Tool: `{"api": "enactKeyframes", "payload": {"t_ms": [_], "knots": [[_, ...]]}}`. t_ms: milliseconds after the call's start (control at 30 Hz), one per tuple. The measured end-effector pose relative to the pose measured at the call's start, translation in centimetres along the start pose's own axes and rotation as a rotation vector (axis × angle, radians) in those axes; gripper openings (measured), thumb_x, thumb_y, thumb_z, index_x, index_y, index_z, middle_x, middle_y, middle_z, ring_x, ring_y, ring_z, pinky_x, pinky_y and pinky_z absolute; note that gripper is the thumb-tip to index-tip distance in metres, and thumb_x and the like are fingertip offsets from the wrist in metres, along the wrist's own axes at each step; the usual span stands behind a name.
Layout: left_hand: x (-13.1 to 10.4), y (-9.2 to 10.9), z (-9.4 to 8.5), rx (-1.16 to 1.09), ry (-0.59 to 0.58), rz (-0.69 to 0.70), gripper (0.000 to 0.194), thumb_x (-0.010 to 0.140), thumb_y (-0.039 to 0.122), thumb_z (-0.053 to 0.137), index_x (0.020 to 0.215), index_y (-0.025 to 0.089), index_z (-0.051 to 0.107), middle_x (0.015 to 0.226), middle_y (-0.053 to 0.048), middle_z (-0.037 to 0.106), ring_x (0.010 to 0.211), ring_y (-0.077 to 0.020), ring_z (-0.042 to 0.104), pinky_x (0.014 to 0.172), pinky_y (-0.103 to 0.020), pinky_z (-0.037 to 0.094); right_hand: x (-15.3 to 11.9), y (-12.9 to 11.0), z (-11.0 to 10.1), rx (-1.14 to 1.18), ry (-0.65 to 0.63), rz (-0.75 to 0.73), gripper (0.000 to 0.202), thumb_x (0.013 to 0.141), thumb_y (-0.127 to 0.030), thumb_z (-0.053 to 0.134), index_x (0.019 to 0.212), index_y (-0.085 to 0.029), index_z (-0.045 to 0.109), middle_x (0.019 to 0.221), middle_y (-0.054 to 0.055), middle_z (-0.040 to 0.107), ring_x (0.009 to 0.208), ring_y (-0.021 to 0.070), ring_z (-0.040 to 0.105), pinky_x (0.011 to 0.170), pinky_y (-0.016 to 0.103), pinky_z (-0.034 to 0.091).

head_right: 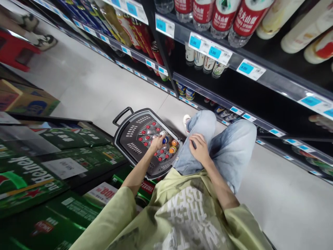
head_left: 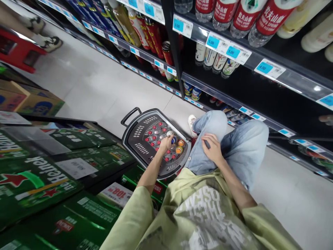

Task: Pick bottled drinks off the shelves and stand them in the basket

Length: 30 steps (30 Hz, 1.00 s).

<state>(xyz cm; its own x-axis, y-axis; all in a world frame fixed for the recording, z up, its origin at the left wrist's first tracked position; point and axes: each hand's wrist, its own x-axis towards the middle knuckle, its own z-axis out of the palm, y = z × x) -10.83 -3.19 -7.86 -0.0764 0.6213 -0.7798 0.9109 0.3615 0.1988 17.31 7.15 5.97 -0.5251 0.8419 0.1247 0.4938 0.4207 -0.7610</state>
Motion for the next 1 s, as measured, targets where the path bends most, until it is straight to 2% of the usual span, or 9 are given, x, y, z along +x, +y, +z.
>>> {"api": "enactKeyframes", "payload": {"t_ms": [167,367,533,700,833,1000], "knots": [[2.5,0.0,2.4,-0.005,-0.082,-0.087,0.07,0.091,0.035,0.07,0.154,0.016,0.046,0.137,-0.02,0.067,0.118,-0.0303,0.069,0.095,-0.036,0.053,0.3,-0.3,0.2,-0.013,0.022,-0.031,0.021,0.097,-0.01,0.058,0.103,-0.023,0.073,0.099,0.007,0.08,0.107,0.0258,0.071,0.099,0.048,0.06],[5.5,-0.4,4.5,-0.046,-0.127,-0.2,0.068,0.101,0.038,0.056,0.161,0.01,0.039,0.133,-0.025,0.067,0.119,-0.0317,0.068,0.096,-0.037,0.053,0.9,-0.5,0.4,-0.023,0.015,-0.024,0.024,0.093,-0.007,0.06,0.105,-0.024,0.073,0.1,0.007,0.08,0.104,0.0258,0.073,0.095,0.048,0.062],[7.3,-0.6,6.4,-0.096,-0.155,-0.226,0.066,0.101,0.031,0.056,0.161,0.011,0.038,0.128,-0.023,0.067,0.114,-0.0299,0.068,0.093,-0.036,0.052,1.6,-0.6,0.5,-0.034,0.008,-0.042,0.028,0.091,-0.003,0.061,0.106,-0.023,0.073,0.099,0.007,0.081,0.102,0.0254,0.074,0.091,0.047,0.063],[8.6,-0.2,8.3,-0.147,-0.166,-0.219,0.056,0.104,0.019,0.05,0.157,0.007,0.04,0.119,-0.016,0.068,0.104,-0.0208,0.065,0.09,-0.029,0.049,2.0,-0.8,0.9,-0.043,-0.013,-0.044,0.03,0.09,-0.002,0.061,0.106,-0.023,0.073,0.099,0.007,0.081,0.102,0.0258,0.074,0.09,0.048,0.064],[9.2,-0.3,8.8,-0.17,-0.164,-0.224,0.055,0.1,0.016,0.053,0.155,0.013,0.044,0.123,-0.018,0.067,0.1,-0.0219,0.068,0.083,-0.029,0.05,2.1,-0.8,1.5,-0.037,-0.01,-0.038,0.03,0.089,-0.002,0.061,0.106,-0.023,0.074,0.098,0.007,0.081,0.102,0.0261,0.074,0.09,0.048,0.064],[9.0,-1.1,8.9,-0.168,-0.135,-0.229,0.066,0.095,0.021,0.06,0.158,0.013,0.04,0.138,-0.024,0.061,0.106,-0.0264,0.07,0.084,-0.031,0.052,2.2,-1.0,2.1,-0.009,0.004,-0.027,0.03,0.089,-0.003,0.06,0.104,-0.024,0.074,0.097,0.006,0.081,0.102,0.0253,0.075,0.09,0.047,0.064]]}}
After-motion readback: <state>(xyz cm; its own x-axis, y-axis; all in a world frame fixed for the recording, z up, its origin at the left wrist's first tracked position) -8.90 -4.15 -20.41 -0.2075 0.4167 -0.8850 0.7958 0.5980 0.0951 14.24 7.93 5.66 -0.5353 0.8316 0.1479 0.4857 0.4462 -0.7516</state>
